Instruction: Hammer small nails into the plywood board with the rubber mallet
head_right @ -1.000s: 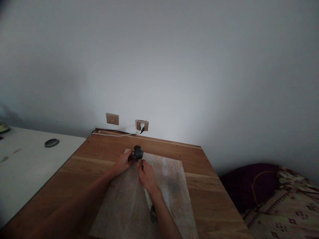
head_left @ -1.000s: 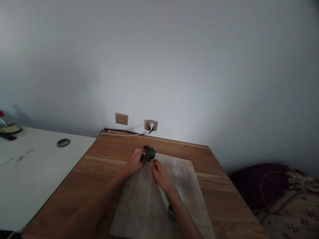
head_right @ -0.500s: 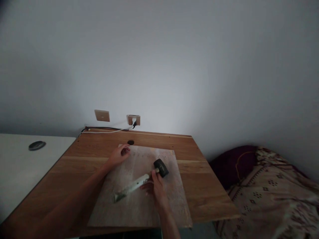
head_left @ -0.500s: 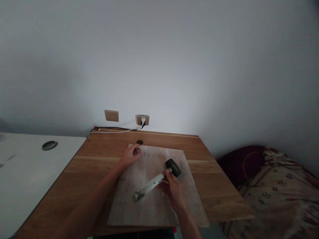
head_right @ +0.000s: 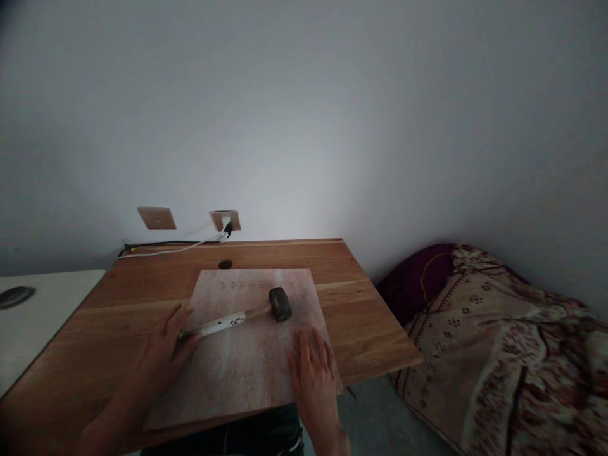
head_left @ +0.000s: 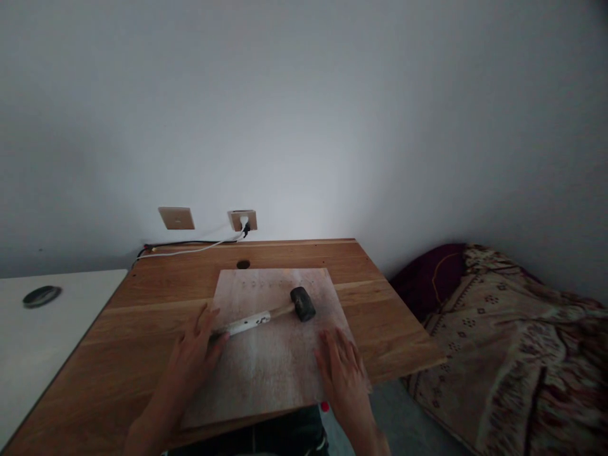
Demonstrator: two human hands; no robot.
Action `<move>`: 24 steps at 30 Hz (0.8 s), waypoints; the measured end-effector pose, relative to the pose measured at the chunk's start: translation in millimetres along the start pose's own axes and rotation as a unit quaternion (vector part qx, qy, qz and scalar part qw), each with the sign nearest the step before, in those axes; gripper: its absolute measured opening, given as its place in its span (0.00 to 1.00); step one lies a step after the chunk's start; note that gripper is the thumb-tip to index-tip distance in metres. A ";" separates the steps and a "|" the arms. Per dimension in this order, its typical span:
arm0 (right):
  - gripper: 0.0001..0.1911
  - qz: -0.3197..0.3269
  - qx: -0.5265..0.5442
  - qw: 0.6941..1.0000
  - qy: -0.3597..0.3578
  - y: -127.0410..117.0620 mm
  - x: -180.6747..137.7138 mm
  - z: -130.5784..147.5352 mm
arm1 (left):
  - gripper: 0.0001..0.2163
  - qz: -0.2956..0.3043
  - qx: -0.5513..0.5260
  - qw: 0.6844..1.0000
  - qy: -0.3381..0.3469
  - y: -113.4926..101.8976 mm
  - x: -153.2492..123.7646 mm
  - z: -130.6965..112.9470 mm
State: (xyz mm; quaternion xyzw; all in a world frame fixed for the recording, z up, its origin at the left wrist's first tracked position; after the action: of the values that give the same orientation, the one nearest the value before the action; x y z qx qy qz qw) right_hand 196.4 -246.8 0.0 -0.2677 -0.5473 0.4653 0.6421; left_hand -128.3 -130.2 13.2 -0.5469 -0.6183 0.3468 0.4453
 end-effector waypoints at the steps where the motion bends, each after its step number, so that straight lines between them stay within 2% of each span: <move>1: 0.25 0.008 -0.026 1.000 -0.005 1.2 -5.1 -4.9 | 0.24 -0.003 0.008 1.000 0.024 1.1 -5.8 -5.6; 6: 0.24 0.015 -0.096 0.995 0.000 -6.3 -6.5 -48.4 | 0.22 0.024 0.009 0.992 0.120 12.7 -17.2 -48.5; 12: 0.25 0.021 -0.110 0.993 0.019 -27.8 -8.6 -141.4 | 0.24 0.094 -0.060 0.969 0.222 36.3 -17.4 -116.4; 14: 0.26 -0.003 -0.113 0.992 0.058 -40.7 -16.4 -170.6 | 0.24 0.107 -0.080 0.962 0.236 39.9 -16.0 -133.2; 19: 0.28 -0.022 -0.179 0.972 0.148 -67.9 -41.6 -223.3 | 0.24 0.108 -0.092 0.947 0.287 54.8 -24.7 -160.2; 24: 0.28 -0.025 -0.185 0.971 0.151 -69.0 -48.7 -242.6 | 0.32 0.077 -0.073 0.952 0.287 72.2 -35.4 -171.8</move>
State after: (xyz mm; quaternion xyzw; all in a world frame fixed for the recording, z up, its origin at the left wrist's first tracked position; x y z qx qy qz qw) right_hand 449.9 -279.2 -25.7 -0.4352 -0.5273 0.2939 0.6679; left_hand 58.2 -163.4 3.4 -0.7004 -0.4439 0.1629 0.5346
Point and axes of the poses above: each hand's wrist, its own x-axis towards the middle knuckle, its own y-axis out of the palm, z = x × y, the point moved 2 cm from there along x, towards the middle knuckle, and after that the axes turned 11 degrees about -y, right-handed, at the moved point
